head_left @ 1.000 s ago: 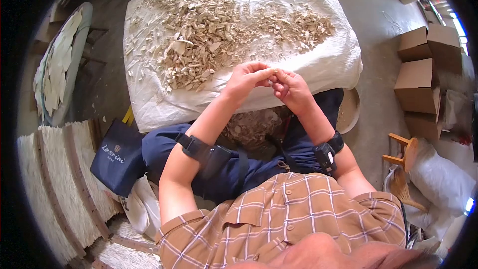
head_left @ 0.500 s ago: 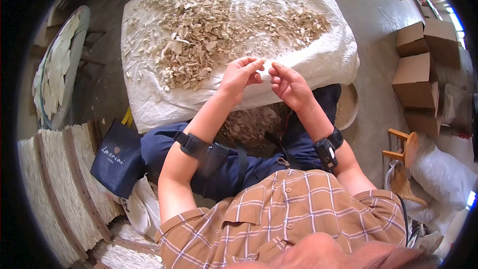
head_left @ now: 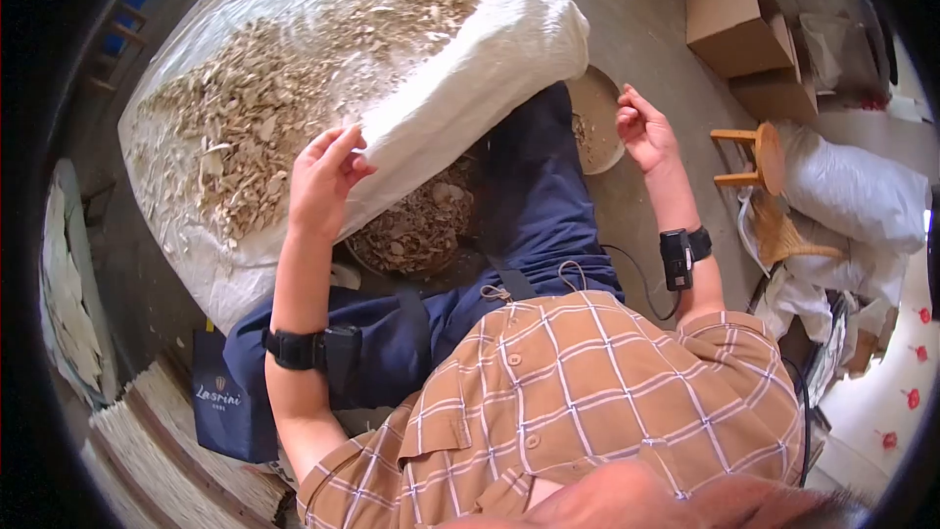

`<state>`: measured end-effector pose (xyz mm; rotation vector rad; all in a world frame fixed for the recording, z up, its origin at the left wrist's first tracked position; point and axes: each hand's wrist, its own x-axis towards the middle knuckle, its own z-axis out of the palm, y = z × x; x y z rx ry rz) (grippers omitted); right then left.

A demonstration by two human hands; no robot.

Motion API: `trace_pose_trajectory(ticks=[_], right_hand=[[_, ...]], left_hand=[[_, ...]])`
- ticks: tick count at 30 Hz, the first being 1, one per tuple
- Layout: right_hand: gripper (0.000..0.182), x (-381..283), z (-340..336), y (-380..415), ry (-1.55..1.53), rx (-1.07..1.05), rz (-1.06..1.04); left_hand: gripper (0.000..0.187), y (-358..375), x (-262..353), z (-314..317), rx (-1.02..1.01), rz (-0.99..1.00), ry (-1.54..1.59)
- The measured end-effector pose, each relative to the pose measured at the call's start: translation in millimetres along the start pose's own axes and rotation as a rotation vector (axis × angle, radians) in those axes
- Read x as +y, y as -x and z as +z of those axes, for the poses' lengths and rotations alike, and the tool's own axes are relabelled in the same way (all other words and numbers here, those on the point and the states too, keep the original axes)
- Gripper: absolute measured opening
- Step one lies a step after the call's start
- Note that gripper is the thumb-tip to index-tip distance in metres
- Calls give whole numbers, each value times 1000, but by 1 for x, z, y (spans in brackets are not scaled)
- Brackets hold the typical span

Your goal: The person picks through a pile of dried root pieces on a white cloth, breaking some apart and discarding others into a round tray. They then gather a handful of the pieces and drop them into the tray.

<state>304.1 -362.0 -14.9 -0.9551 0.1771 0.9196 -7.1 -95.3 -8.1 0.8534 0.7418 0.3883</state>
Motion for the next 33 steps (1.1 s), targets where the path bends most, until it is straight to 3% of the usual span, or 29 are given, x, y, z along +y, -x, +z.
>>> trace_pose_trajectory(ticks=[4, 8, 12, 14, 18, 26, 30, 32, 33], right_hand=[[13, -10, -54, 5, -54, 196, -68], [16, -2, -63, 7, -2, 255, -83], [22, 25, -28, 8, 141, 119, -34], [23, 42, -8, 13, 225, -70, 95], [19, 80, 35, 20, 394, -250, 246], [21, 122, 81, 30, 567, -331, 360], [26, 148, 102, 40, 803, -485, 436], [35, 164, 110, 43, 986, -688, 236], [34, 169, 113, 43, 954, -666, 189]], left_hand=[[10, -1, -8, -6, 4, -7, -20], [13, 0, -11, -3, 57, -26, -59], [16, -5, -9, -8, 96, -21, -97], [12, -4, -8, -6, 54, -1, -52], [12, -1, -5, -7, 55, 22, -37], [16, 5, -2, -13, 55, 71, -25], [15, 11, 4, -6, 51, 53, -46], [15, 10, 2, -6, 12, 65, -19], [14, 10, 2, -5, 16, 64, -27]])
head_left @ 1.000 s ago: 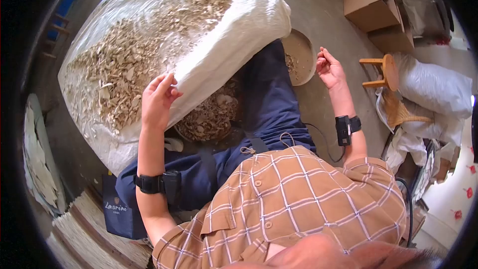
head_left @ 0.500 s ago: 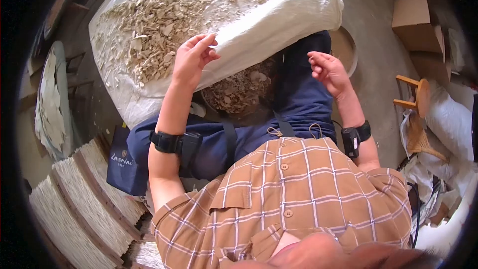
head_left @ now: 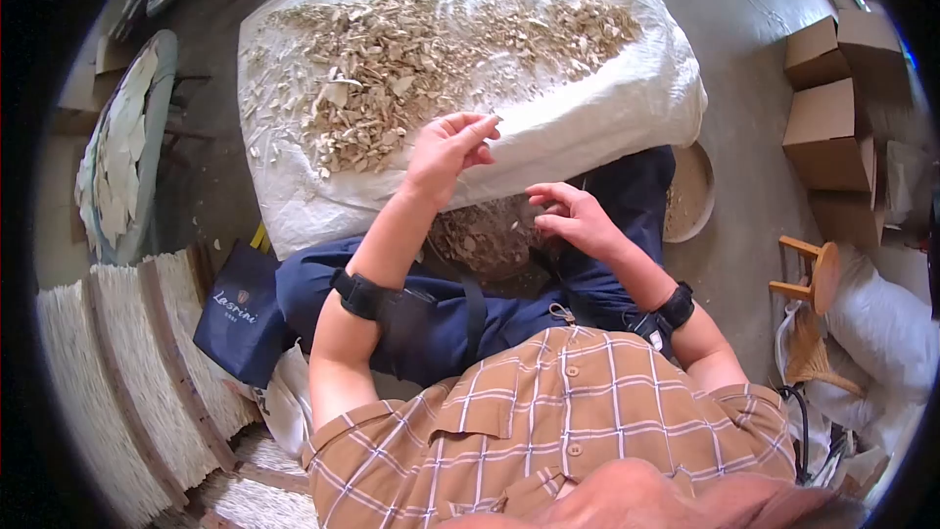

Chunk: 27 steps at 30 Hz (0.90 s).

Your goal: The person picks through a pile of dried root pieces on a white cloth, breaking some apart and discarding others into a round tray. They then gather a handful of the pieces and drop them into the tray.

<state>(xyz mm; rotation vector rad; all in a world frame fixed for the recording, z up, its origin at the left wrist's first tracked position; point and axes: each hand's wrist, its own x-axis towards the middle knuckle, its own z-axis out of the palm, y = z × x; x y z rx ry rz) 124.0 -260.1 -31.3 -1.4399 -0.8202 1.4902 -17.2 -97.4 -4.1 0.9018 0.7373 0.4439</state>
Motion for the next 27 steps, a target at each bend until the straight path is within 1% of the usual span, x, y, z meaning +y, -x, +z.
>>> trace_pose_trajectory(ticks=[1, 2, 4, 5, 7, 8, 9, 11, 12, 13, 16, 18, 20, 21, 22, 23, 27], right_hand=[[33, 0, 3, -4, -22, 43, -37], [33, -10, 5, -6, -16, 42, -44], [31, -31, 7, -8, -241, 97, -64], [31, -34, 7, -9, -234, 101, -72], [30, -41, 7, -13, -305, 154, -171], [24, -41, 10, -15, -333, 199, -199], [24, -39, 11, -18, -326, 212, -222], [17, -37, 7, -18, -232, 239, -239], [12, -41, 9, -15, -253, 289, -239], [12, -36, 7, -15, -262, 284, -248], [12, -35, 3, -12, -251, 269, -269], [12, -34, 2, -9, -270, 250, -204], [12, -31, -2, -7, -311, 281, -174], [13, -28, -6, -5, -338, 296, -142], [15, -23, -15, -3, -393, 261, -155], [16, -28, -21, 2, -353, 350, -149], [17, -10, -79, 24, -422, 733, -157]], left_hand=[[14, 0, 0, 1, 0, 11, -2], [14, 0, 0, 4, -18, 1, -8], [14, -1, -1, 8, -47, -15, -57], [14, -1, -3, 9, -54, -6, -56], [13, 0, -8, 12, -129, 49, -209], [14, 1, -10, 14, -154, 32, -292], [15, 4, -13, 19, -187, 57, -317], [18, 10, -11, 29, -210, 64, -374], [17, 10, -14, 30, -219, 59, -405], [17, 8, -17, 27, -218, 59, -436], [18, 8, -24, 26, -231, 6, -389], [17, 7, -23, 28, -250, -22, -401], [19, 8, -27, 31, -209, -38, -336], [18, 10, -25, 34, -237, -44, -318], [18, 14, -23, 37, -226, -80, -326], [18, 12, -19, 38, -207, -91, -336], [18, 8, -19, 30, -168, -105, -291]])
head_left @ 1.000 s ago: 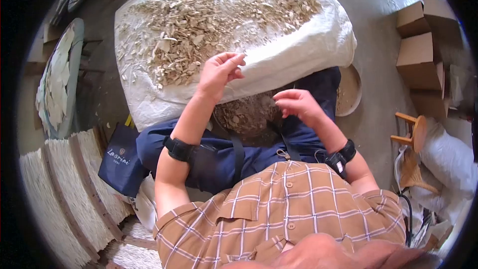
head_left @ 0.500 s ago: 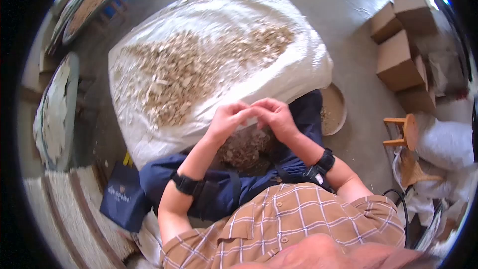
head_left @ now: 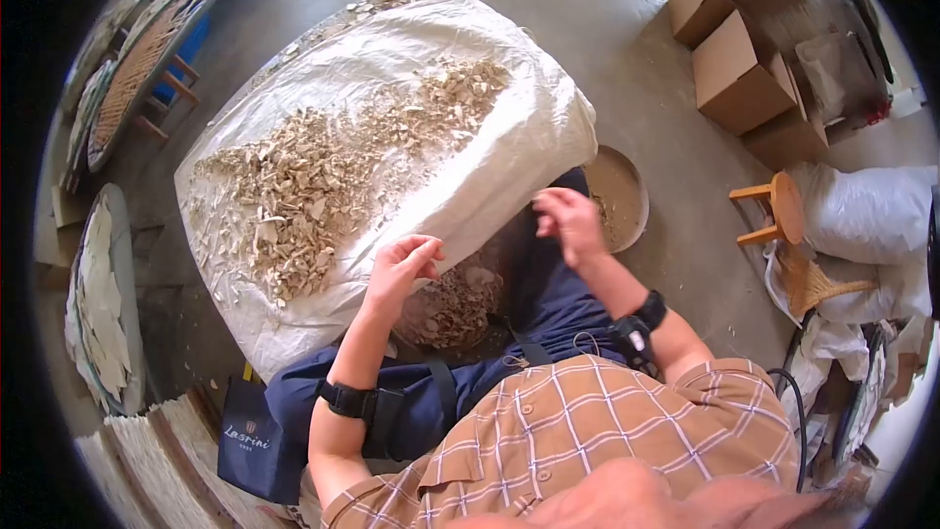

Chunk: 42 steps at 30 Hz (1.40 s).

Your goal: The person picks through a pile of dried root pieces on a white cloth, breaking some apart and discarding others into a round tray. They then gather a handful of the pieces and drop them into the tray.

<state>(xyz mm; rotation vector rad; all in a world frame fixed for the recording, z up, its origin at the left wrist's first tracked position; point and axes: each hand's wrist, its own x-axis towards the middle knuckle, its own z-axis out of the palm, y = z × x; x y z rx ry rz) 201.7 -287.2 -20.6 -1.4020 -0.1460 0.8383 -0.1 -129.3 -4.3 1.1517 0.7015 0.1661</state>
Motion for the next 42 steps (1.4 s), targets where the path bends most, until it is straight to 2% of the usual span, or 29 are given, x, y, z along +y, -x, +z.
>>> trace_pose_trajectory(ticks=[4, 6, 10, 12, 14, 16, 17, 19, 20, 22, 24, 27, 30, 32, 38, 40, 42], right_hand=[[28, -7, -76, -14, -75, 389, -6], [33, -6, -107, -16, -183, 494, 110], [34, 4, -122, -8, -220, 441, 145], [29, 4, -113, -6, -238, 290, 231], [26, 2, -102, -4, -241, 248, 257], [25, -5, -90, 1, -267, 116, 320], [25, -12, -84, 4, -261, 108, 320], [25, -31, -71, 10, -376, -22, 452], [25, -44, -64, 14, -363, -28, 453], [25, -72, -46, 24, -431, -183, 506], [26, -101, -23, 35, -383, -229, 480], [27, -126, 10, 52, -276, -361, 392], [28, -125, 30, 62, -256, -488, 419], [27, -119, 37, 67, -251, -518, 423], [27, -118, 52, 79, -217, -577, 456], [28, -126, 63, 86, -221, -590, 441], [28, -129, 68, 89, -168, -625, 403]], left_hand=[[19, -1, 3, -6, 69, 7, 87], [24, -3, 1, -11, 107, 26, 134], [29, -3, 4, -12, 195, 18, 229], [29, -3, 5, -13, 212, 19, 211], [28, -1, 7, -13, 205, 31, 202], [26, 2, 8, -14, 194, 37, 194], [26, 3, 9, -15, 170, 25, 245], [27, 3, 11, -18, 153, 22, 307], [31, 4, 11, -19, 195, 57, 336], [35, 6, 14, -21, 238, 93, 378], [46, 8, 23, -26, 370, 138, 375], [54, 7, 27, -37, 391, 194, 419], [59, 5, 36, -51, 426, 257, 426], [59, 7, 42, -60, 525, 319, 498], [66, 29, 78, -88, 603, 470, 589], [66, 42, 93, -102, 739, 645, 702], [69, 52, 98, -121, 830, 890, 645]])
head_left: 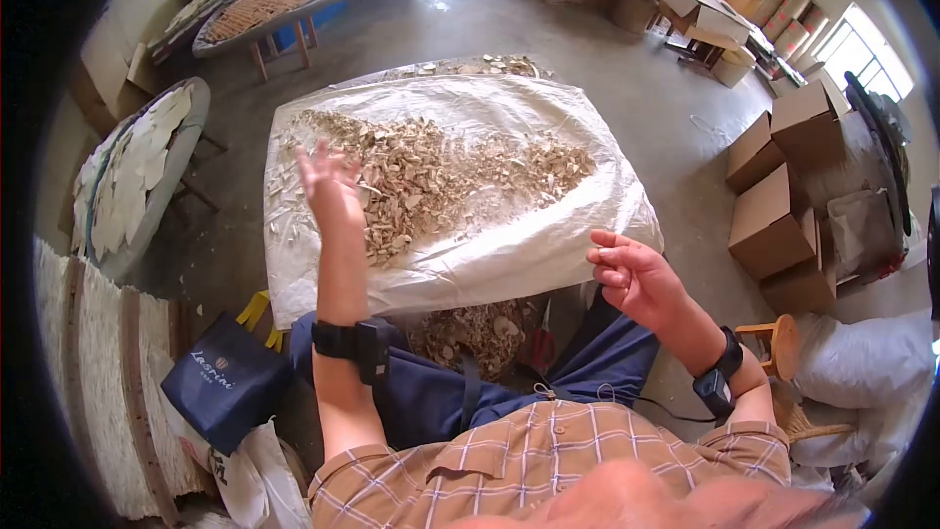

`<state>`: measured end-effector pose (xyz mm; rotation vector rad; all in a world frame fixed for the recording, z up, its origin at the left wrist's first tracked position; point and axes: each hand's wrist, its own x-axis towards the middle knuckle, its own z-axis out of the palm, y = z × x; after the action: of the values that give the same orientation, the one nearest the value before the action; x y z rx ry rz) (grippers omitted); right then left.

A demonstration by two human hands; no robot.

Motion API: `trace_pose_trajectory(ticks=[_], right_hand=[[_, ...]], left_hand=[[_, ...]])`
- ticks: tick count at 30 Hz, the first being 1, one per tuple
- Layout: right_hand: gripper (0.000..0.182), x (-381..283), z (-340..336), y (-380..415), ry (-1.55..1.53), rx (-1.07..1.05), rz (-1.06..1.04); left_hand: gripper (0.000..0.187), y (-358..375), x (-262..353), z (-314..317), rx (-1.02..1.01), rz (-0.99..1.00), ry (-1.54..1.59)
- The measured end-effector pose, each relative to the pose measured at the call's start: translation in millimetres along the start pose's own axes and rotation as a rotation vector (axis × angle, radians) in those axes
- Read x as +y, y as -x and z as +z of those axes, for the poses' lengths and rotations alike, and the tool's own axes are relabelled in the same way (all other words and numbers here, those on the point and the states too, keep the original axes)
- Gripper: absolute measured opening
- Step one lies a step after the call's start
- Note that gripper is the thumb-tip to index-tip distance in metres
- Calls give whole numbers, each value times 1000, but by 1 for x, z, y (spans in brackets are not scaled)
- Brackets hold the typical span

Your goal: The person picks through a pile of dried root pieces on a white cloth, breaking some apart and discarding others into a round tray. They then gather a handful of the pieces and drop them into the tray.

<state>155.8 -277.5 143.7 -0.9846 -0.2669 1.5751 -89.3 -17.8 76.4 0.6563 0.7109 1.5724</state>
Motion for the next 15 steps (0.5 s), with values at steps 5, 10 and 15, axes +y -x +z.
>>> trace_pose_trajectory(ticks=[5, 10, 15], right_hand=[[29, 4, 2, -10, 19, -22, 19], [30, 4, 3, -27, 35, -29, 58], [30, 3, 2, -48, 40, -49, 78]], left_hand=[[73, -11, 29, -13, 124, 453, -92], [75, -14, 30, -21, 201, 409, -105], [74, -11, 16, -14, 129, 272, -103]])
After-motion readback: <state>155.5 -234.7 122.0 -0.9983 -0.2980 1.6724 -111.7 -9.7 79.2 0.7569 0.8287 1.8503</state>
